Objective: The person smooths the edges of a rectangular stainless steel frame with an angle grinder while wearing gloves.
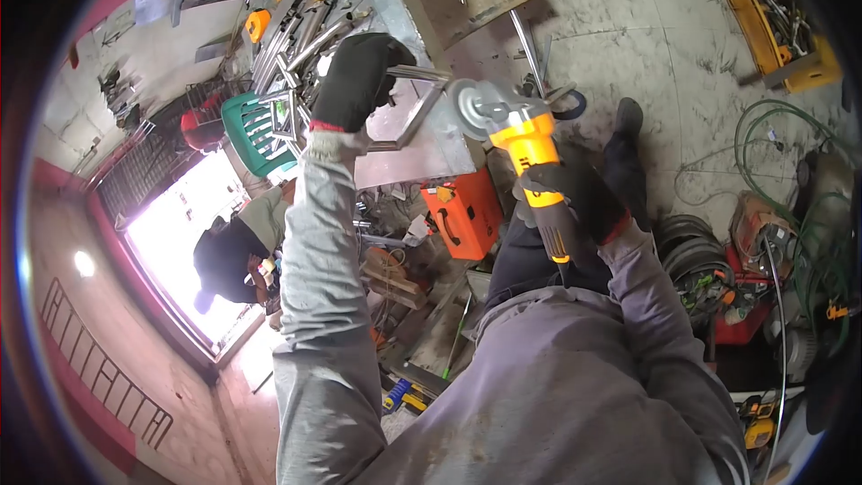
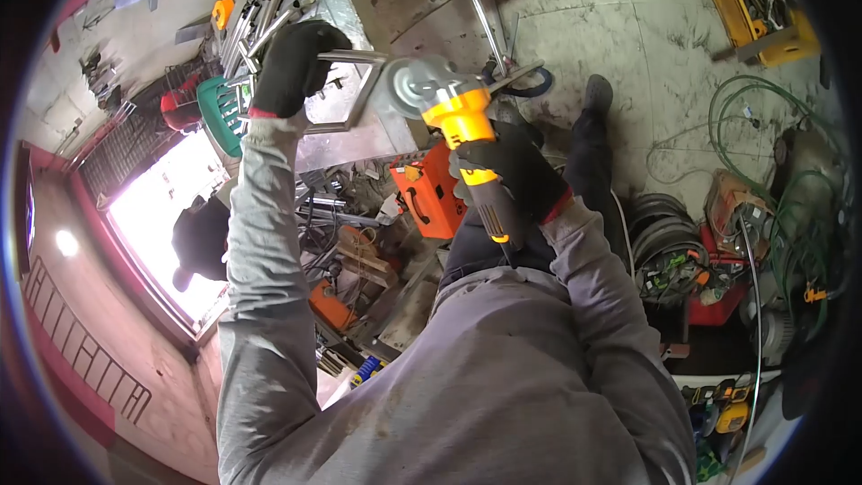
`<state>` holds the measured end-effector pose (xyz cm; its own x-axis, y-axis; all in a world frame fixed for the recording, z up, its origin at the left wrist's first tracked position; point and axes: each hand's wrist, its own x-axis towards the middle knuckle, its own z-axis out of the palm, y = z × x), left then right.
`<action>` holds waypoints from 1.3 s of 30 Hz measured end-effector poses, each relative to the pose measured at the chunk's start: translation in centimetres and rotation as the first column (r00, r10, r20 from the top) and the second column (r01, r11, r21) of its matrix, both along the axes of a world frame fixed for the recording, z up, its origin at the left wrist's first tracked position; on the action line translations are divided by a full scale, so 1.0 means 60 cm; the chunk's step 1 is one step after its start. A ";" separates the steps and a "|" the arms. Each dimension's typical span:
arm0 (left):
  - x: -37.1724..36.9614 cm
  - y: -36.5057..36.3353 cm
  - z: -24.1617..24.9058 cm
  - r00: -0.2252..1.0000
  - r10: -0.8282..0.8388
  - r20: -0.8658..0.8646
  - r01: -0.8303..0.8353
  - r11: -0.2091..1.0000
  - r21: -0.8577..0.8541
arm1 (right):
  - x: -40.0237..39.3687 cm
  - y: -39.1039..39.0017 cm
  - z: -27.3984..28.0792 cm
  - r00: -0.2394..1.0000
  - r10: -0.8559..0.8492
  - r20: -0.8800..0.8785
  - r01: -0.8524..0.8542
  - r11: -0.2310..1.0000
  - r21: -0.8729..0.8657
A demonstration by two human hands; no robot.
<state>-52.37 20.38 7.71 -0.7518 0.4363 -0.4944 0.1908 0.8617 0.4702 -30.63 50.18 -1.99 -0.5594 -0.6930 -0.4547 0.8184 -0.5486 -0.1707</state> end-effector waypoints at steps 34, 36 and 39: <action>0.395 0.148 -0.103 0.461 0.559 -0.690 -0.623 0.757 0.198 | 0.007 0.184 0.099 0.841 -0.241 -0.485 0.478 0.751 0.455; 0.343 0.168 -0.158 0.494 0.528 -0.690 -0.678 0.732 0.075 | 0.012 0.182 0.107 0.835 -0.226 -0.501 0.482 0.739 0.470; 0.316 0.173 -0.188 0.543 0.444 -0.713 -0.645 0.764 -0.014 | 0.025 0.187 0.116 0.817 -0.177 -0.549 0.475 0.747 0.466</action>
<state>-33.42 30.74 -3.56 -0.9554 -0.2319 0.1828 -0.1990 0.9631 0.1813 -29.10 61.41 4.97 -0.9350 -0.1268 -0.3312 0.3520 -0.4451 -0.8234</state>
